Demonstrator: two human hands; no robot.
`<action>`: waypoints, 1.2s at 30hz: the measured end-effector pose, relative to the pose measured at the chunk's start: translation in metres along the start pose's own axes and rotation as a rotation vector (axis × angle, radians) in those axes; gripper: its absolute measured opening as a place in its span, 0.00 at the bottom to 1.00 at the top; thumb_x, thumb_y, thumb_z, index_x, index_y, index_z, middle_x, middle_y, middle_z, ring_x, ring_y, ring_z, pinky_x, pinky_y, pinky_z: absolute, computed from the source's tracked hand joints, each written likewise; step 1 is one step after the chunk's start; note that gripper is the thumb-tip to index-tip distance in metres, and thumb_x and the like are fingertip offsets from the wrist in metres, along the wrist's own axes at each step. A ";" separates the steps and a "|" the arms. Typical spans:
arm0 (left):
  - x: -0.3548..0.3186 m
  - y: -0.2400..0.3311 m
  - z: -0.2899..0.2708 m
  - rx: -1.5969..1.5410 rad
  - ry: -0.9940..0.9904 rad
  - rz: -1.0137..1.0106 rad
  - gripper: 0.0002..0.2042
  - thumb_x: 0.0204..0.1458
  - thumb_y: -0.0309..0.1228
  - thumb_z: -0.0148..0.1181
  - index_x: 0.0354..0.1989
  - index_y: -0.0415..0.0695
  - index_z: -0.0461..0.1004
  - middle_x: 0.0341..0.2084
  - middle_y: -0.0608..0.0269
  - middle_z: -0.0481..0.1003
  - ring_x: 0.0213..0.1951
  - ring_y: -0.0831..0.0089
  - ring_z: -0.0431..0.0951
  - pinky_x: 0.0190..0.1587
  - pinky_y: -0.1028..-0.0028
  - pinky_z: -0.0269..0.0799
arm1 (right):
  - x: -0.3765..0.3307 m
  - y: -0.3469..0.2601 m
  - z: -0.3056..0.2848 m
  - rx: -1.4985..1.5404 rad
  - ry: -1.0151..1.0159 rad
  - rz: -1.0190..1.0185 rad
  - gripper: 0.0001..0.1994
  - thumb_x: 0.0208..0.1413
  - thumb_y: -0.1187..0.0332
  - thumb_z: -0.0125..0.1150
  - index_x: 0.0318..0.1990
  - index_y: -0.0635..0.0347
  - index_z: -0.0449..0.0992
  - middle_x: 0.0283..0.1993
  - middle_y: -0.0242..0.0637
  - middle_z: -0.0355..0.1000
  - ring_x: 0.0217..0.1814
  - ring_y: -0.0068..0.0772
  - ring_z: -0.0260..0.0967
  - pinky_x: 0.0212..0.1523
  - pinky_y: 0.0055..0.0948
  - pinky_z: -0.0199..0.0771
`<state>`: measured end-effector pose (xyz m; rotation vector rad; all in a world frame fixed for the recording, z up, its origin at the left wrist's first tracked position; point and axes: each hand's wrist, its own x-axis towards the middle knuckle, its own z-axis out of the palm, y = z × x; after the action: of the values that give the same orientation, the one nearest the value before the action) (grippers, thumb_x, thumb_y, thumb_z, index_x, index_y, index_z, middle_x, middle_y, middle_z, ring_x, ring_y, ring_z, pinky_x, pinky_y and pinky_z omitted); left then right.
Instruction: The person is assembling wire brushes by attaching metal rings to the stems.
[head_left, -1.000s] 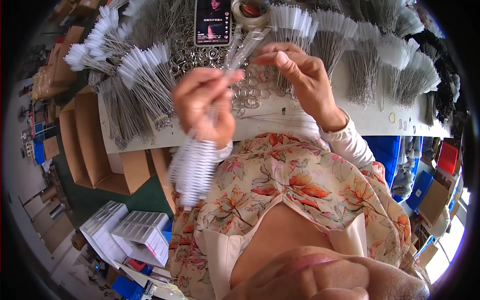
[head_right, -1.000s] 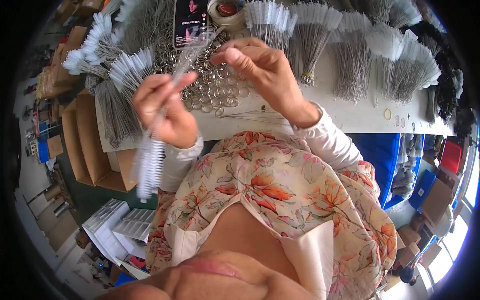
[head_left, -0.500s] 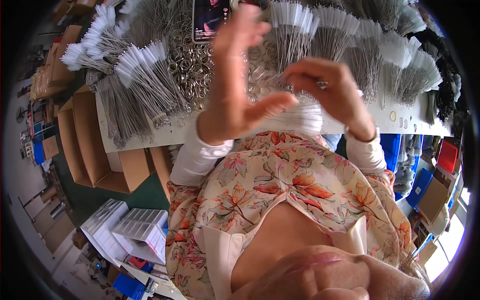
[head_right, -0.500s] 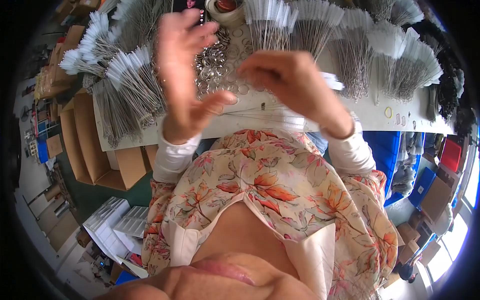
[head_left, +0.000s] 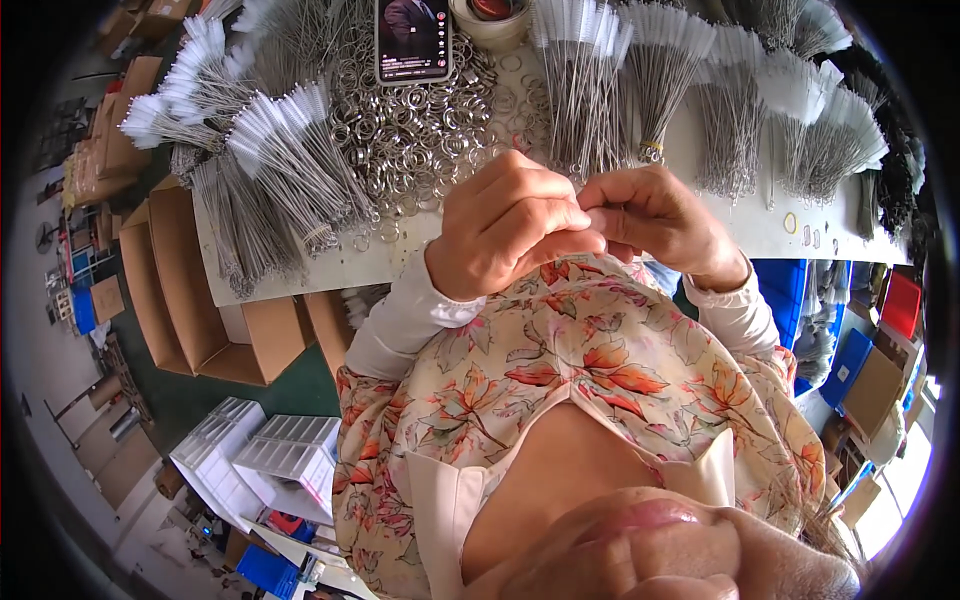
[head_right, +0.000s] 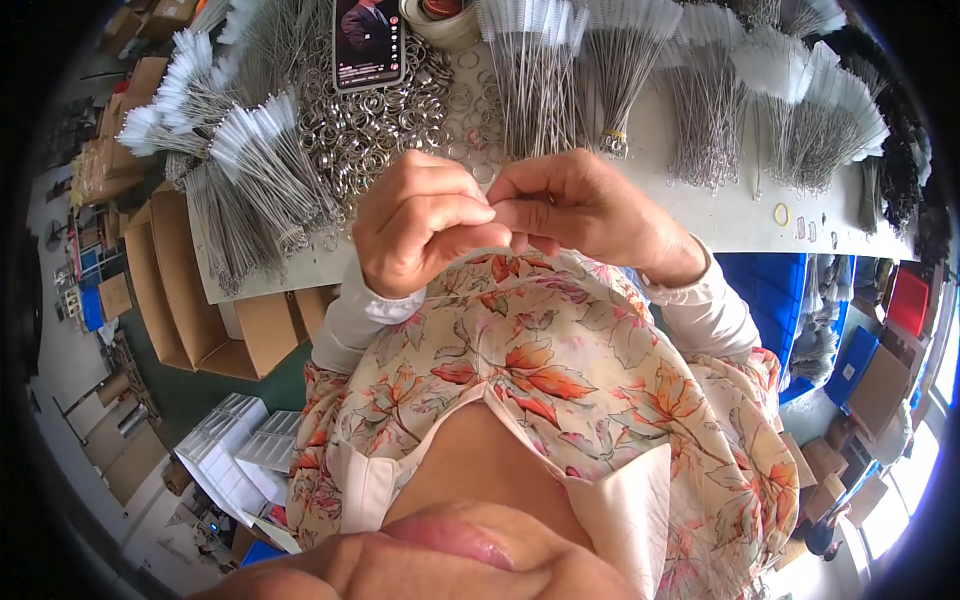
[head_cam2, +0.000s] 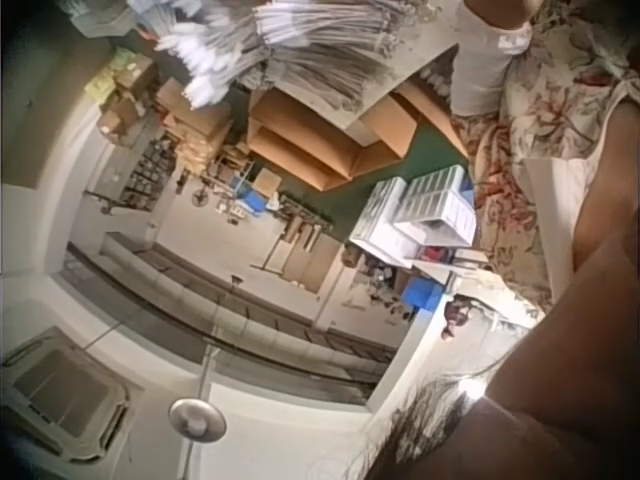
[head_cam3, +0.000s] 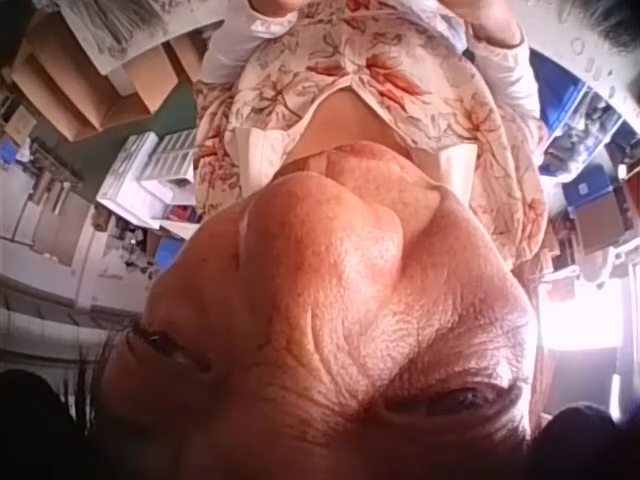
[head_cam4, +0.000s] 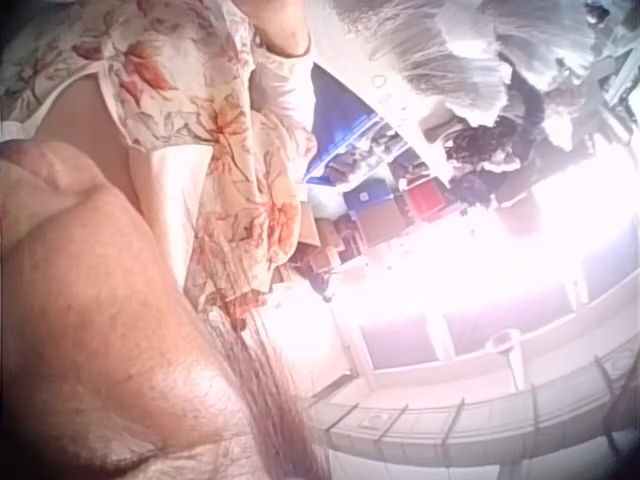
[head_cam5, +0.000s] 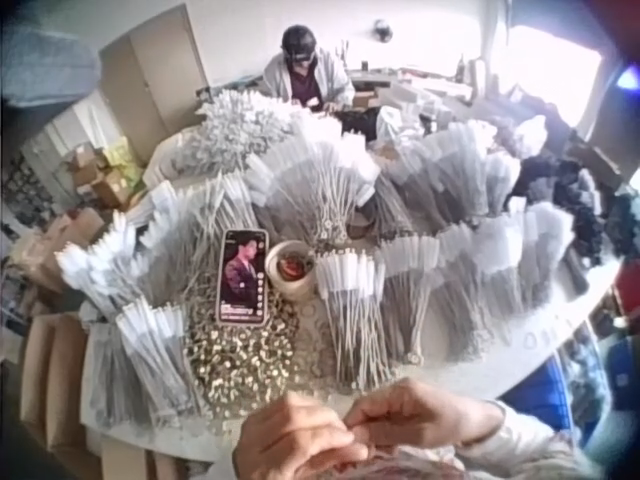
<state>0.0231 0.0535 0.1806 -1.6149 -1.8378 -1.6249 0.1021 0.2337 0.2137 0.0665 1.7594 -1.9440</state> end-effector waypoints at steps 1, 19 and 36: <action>-0.001 -0.003 0.000 -0.005 -0.040 0.005 0.13 0.40 0.33 0.69 0.31 0.42 0.73 0.24 0.64 0.73 0.25 0.70 0.73 0.25 0.75 0.69 | -0.002 0.008 -0.002 0.001 0.002 0.000 0.07 0.57 0.71 0.54 0.36 0.65 0.74 0.23 0.31 0.70 0.25 0.18 0.67 0.26 0.20 0.66; -0.116 -0.016 -0.014 0.288 -0.219 -0.950 0.06 0.49 0.27 0.59 0.30 0.37 0.71 0.25 0.57 0.75 0.23 0.69 0.75 0.27 0.75 0.70 | -0.011 0.068 0.001 -0.612 0.347 -0.288 0.03 0.50 0.78 0.58 0.32 0.66 0.77 0.29 0.41 0.72 0.28 0.37 0.72 0.30 0.27 0.72; -0.030 -0.005 -0.043 -0.624 -0.163 -0.678 0.07 0.49 0.17 0.56 0.36 0.37 0.77 0.41 0.53 0.73 0.37 0.74 0.77 0.37 0.78 0.78 | 0.011 0.048 0.011 -0.179 0.021 -0.139 0.07 0.54 0.69 0.57 0.35 0.64 0.77 0.26 0.32 0.72 0.23 0.21 0.67 0.25 0.23 0.66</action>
<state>0.0100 0.0037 0.1719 -1.4129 -2.2729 -2.6347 0.1148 0.2186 0.1678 -0.1008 1.9909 -1.8762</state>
